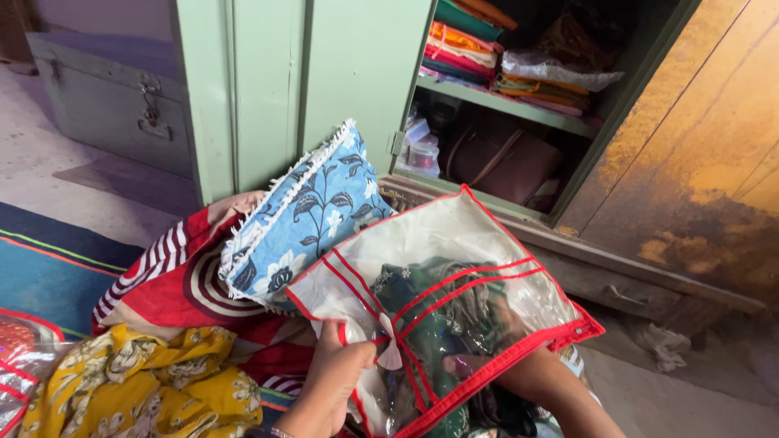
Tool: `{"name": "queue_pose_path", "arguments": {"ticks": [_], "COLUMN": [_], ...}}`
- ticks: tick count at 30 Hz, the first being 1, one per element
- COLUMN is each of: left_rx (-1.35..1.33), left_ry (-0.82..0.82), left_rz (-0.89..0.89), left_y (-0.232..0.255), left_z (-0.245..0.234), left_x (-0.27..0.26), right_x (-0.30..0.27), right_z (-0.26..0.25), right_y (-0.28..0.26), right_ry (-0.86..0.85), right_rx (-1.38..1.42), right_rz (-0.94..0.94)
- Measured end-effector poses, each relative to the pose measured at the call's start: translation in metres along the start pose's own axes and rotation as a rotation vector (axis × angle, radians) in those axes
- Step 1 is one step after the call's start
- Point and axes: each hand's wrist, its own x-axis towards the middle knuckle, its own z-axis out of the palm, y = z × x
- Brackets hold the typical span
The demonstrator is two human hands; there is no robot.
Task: The person is sitting on the floor and packing various folded clothes into clear plastic bags with red trim. They handle multiple garments, including a green embroidered piece and a pink floral piece, folding them and placing them into the bags.
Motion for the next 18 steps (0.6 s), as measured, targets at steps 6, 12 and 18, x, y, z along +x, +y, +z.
{"name": "queue_pose_path", "arguments": {"ticks": [6,12,18], "left_rx": [0.034,0.130,0.128], "left_ry": [-0.030,-0.056,-0.107], "left_rz": [0.004,0.037,-0.019], "left_y": [0.006,-0.005,-0.020], "left_z": [-0.004,-0.004,-0.018], "left_x": [-0.007,0.009,0.030], "right_x": [0.017,0.044,0.091], "right_z": [0.014,-0.001,0.053], "right_y": [0.076,0.213,0.241], "right_ry": [-0.013,-0.119,-0.035], "right_rx": [0.585,0.467,1.124], "right_rz": [0.488,-0.113,0.194]}}
